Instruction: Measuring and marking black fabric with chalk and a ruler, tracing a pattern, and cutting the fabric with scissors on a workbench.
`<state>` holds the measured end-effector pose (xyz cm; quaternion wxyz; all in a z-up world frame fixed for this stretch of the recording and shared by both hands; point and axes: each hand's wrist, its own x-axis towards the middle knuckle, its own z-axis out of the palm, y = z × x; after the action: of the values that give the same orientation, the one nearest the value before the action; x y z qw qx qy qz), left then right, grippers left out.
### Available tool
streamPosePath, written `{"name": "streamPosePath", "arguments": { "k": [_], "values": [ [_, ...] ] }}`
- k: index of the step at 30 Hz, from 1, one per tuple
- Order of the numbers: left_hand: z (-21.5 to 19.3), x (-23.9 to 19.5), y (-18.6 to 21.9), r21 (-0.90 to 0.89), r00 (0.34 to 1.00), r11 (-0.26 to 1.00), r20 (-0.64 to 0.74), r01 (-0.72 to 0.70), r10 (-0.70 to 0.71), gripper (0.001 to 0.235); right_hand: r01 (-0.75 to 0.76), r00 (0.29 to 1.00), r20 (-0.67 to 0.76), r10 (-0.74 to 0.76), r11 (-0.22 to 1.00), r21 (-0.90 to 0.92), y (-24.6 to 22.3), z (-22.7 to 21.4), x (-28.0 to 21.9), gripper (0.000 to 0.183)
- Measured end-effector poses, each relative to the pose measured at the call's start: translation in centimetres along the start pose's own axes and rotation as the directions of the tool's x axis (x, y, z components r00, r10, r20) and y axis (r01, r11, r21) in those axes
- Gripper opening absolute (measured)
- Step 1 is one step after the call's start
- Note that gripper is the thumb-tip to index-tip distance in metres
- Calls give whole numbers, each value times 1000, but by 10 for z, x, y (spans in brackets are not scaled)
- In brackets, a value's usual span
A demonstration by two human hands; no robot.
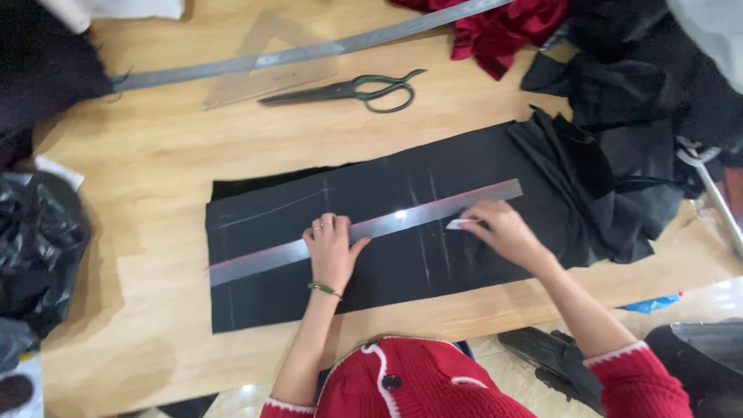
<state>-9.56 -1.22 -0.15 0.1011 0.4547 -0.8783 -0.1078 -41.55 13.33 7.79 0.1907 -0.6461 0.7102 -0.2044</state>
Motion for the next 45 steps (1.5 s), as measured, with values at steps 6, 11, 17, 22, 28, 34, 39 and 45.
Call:
{"name": "streamPosePath", "arguments": {
  "k": [6, 11, 17, 22, 28, 34, 39, 45],
  "values": [
    [-5, -4, 0, -288, 979, 942, 54, -175, 198, 29, -92, 996, -6, 93, 990, 104, -22, 1, 14, 11],
    [-3, -33, 15, -329, 981, 929, 37, -167, 189, 29, 63, 993, -105, -56, 996, 64, -39, 36, 42, 12],
    [-15, -44, 20, -231, 990, 963, -60, -136, 126, 41, 289, 950, -105, -293, 956, -54, -55, 75, 64, 9],
    [-15, -45, 18, -223, 995, 970, -46, -99, 91, 55, 388, 915, -82, -396, 916, -102, -71, 85, 77, 9],
    [-17, -43, 18, -270, 999, 962, 11, -48, 53, 57, 482, 845, -11, -535, 768, -421, -66, 81, 76, 15],
    [-5, -43, 14, -277, 998, 961, 61, -14, 32, 59, 317, 920, -6, -391, 755, -575, -44, 27, 58, 19],
    [-25, -42, 20, -226, 991, 974, 137, 19, 12, 68, -54, 996, -69, 48, 995, -87, -11, 15, 44, 12],
    [-23, -57, 23, -152, 996, 988, 87, 9, 4, 69, -321, 946, 62, 317, 944, 71, 17, 7, 26, 17]
  ]
}}
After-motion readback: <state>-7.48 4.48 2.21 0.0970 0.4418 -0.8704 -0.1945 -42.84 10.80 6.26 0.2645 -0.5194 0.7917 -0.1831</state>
